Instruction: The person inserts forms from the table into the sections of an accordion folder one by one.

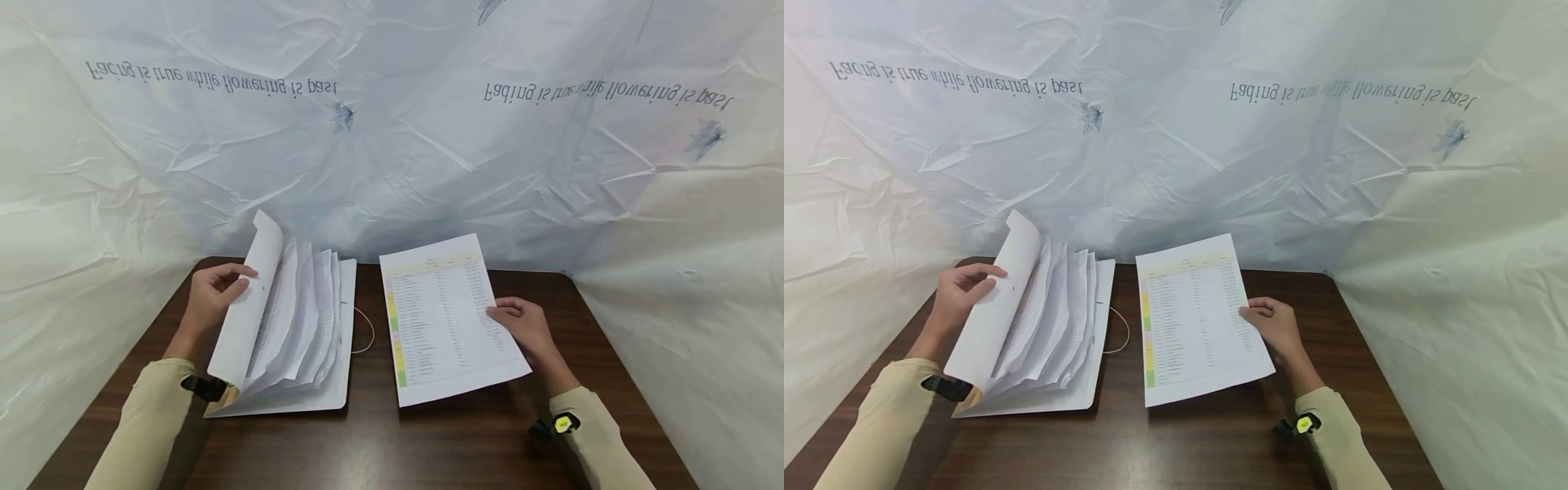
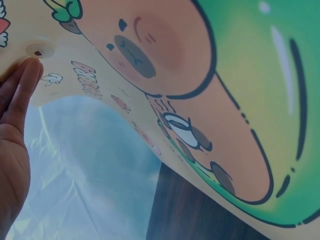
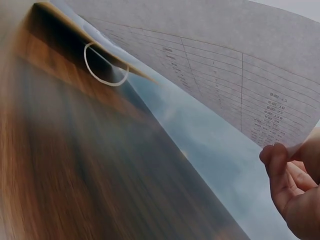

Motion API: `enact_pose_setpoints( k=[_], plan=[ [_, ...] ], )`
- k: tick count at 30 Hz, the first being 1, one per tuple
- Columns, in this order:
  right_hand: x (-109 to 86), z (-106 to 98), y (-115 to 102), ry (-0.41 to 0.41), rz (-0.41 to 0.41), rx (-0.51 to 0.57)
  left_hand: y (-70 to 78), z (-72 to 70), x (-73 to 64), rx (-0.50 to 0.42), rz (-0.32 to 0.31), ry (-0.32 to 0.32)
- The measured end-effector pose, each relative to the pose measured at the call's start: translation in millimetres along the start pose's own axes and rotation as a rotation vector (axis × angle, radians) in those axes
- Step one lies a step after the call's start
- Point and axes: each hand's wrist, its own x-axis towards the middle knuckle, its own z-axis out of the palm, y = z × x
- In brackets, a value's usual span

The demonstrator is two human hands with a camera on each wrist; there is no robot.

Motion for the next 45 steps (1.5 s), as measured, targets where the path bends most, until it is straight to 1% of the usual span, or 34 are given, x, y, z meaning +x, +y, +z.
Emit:
enact_pose_setpoints(
  k=[5,9,13,16,22,25,30,34,39,45],
  plan=[
    [1.6,16,-8,-0.027,0.002,0.053,25.6,1.9,2.5,-0.028,-0.02,-0.006],
    [4.8,26,-12,-0.055,0.002,0.088,32.7,2.5,2.2,-0.039,-0.025,0.002],
    [8.5,36,-14,-0.064,0.003,0.104,32.6,1.8,1.6,-0.035,-0.012,0.002],
    [11.4,44,-15,-0.065,0.007,0.111,30.8,0.8,1.6,-0.015,-0.002,-0.003],
    [16.6,56,-19,-0.061,0.01,0.1,29.4,0.4,1.3,0.01,-0.01,-0.007],
    [18.8,60,-21,-0.072,0.004,0.109,29.1,0.1,1.0,0.006,-0.01,-0.006],
    [22.4,65,-23,-0.098,0.017,0.141,28.4,-1.0,1.0,-0.02,-0.017,-0.005],
    [23.9,69,-24,-0.109,0.021,0.147,28.0,-1.6,1.1,-0.033,-0.018,-0.005],
    [25.0,75,-25,-0.115,0.016,0.148,28.6,-1.9,0.9,-0.031,-0.015,-0.005],
    [27.9,82,-26,-0.129,0.011,0.139,30.5,-1.8,0.7,-0.022,-0.031,-0.008]
  ],
)
